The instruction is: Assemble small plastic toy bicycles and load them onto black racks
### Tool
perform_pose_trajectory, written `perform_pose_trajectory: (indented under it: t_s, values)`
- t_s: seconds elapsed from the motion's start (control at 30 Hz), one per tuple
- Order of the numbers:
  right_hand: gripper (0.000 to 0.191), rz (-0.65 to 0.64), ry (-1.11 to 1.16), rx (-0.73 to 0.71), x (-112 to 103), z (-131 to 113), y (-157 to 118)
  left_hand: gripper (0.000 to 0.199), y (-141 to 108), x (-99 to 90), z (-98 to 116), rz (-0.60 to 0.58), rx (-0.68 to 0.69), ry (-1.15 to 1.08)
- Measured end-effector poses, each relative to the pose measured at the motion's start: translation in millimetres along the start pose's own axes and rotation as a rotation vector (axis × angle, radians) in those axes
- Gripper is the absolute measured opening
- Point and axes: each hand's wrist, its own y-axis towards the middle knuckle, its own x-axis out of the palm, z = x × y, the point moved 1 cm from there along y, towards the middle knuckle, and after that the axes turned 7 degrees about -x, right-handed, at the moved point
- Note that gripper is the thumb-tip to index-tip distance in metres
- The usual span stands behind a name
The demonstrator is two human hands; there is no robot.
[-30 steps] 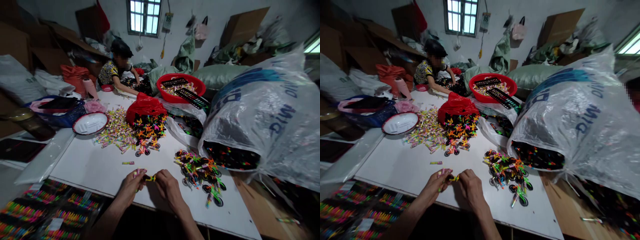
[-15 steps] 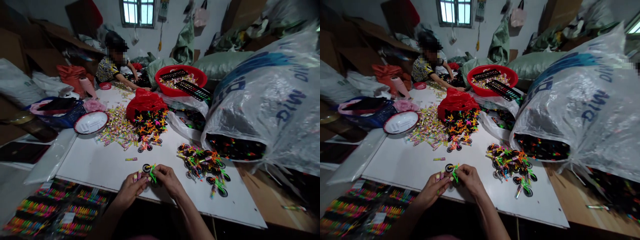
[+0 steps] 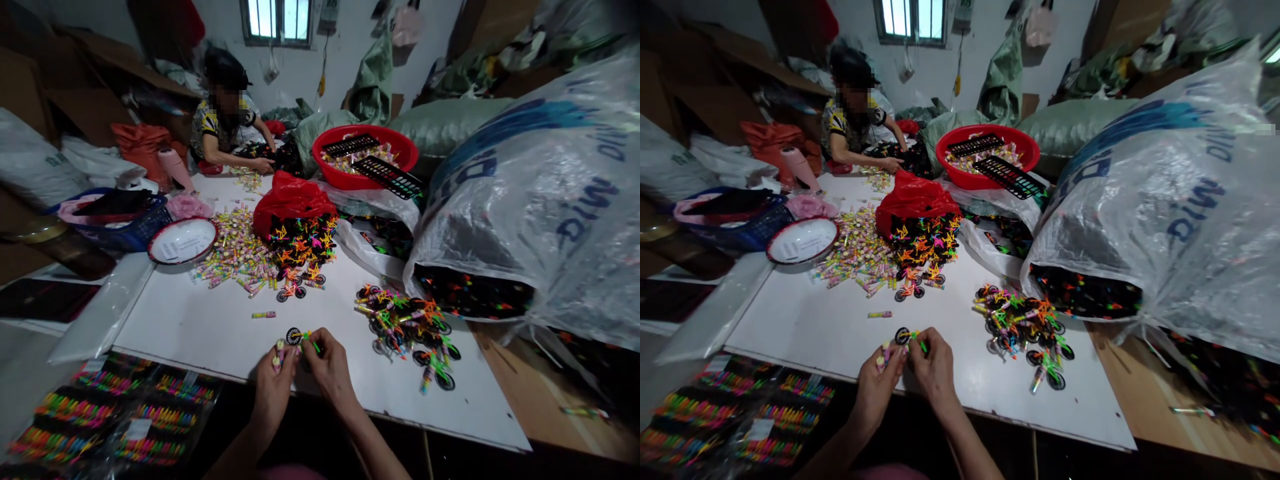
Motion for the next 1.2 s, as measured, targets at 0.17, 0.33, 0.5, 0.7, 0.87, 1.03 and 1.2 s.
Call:
perform_pose_trajectory:
  t_s: [0.17,0.33,0.5,0.7,0.87,1.03,1.2]
  values:
    - [0.031,-0.098,0.057,0.019,-20,-13,9,0.042,1,4.5,16,-0.111,0.017,0.038]
    - [0.03,-0.212,-0.005,0.027,-46,-30,11,0.038,-1,6.1,28,-0.267,0.028,0.081]
    - [0.034,-0.238,0.061,0.074,-21,-17,8,0.037,-2,3.1,22,-0.207,0.04,0.191]
    - [0.035,-0.123,-0.378,-0.017,-112,-54,15,0.05,4,-4.9,18,-0.285,-0.079,0.048]
    - [0.025,0.488,-0.918,-0.187,-161,-81,64,0.052,12,-8.2,12,-0.223,-0.197,-0.113]
    - [0.016,0.221,-0.469,-0.186,-48,-28,148,0.048,12,0.8,12,-0.306,-0.333,-0.183]
    - [0.021,0.169,-0.206,-0.098,-2,8,169,0.053,35,-0.6,22,-0.128,-0.306,-0.248]
